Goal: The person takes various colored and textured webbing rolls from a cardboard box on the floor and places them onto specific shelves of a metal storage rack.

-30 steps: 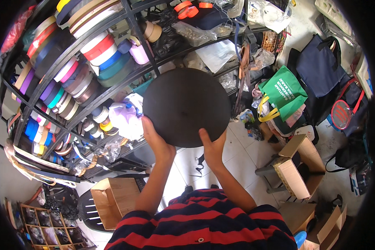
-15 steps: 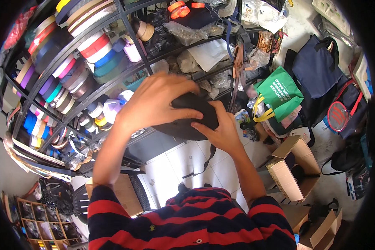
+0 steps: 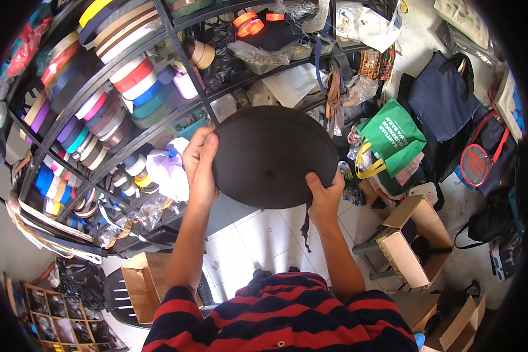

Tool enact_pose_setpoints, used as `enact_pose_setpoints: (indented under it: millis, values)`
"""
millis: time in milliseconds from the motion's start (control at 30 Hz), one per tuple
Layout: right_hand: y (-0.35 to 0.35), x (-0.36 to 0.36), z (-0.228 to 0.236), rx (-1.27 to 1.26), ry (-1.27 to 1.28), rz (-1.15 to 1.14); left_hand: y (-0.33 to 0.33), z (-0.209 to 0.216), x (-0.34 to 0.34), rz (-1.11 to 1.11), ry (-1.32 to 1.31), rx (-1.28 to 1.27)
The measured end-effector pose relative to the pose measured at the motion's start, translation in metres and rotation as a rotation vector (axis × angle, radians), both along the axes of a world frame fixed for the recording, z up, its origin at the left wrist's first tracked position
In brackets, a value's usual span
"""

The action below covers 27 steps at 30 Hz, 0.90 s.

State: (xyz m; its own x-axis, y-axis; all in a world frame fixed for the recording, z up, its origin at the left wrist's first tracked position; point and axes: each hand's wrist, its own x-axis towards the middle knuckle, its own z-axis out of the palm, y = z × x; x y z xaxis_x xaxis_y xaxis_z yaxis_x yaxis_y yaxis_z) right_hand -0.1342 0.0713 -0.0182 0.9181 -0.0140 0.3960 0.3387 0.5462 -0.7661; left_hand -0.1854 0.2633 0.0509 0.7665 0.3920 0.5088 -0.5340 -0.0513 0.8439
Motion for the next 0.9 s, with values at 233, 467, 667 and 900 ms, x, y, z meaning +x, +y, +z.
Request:
enact_pose_setpoints:
  millis: [233, 467, 667, 900]
  values:
    - [-0.011, 0.003, 0.002, -0.323, -0.116, 0.057, -0.010, 0.043, -0.001, -0.045, 0.074, 0.739]
    - [-0.007, 0.008, 0.007, -0.192, -0.004, 0.277, -0.006, 0.061, 0.000, -0.090, 0.310, 0.793]
    - [0.002, -0.006, -0.019, 0.158, 0.165, 0.271, -0.005, -0.001, -0.003, 0.038, 0.151, -0.008]
    - [-0.007, 0.000, 0.004, -0.387, -0.167, 0.230, 0.013, 0.027, -0.015, 0.054, 0.067, 0.611]
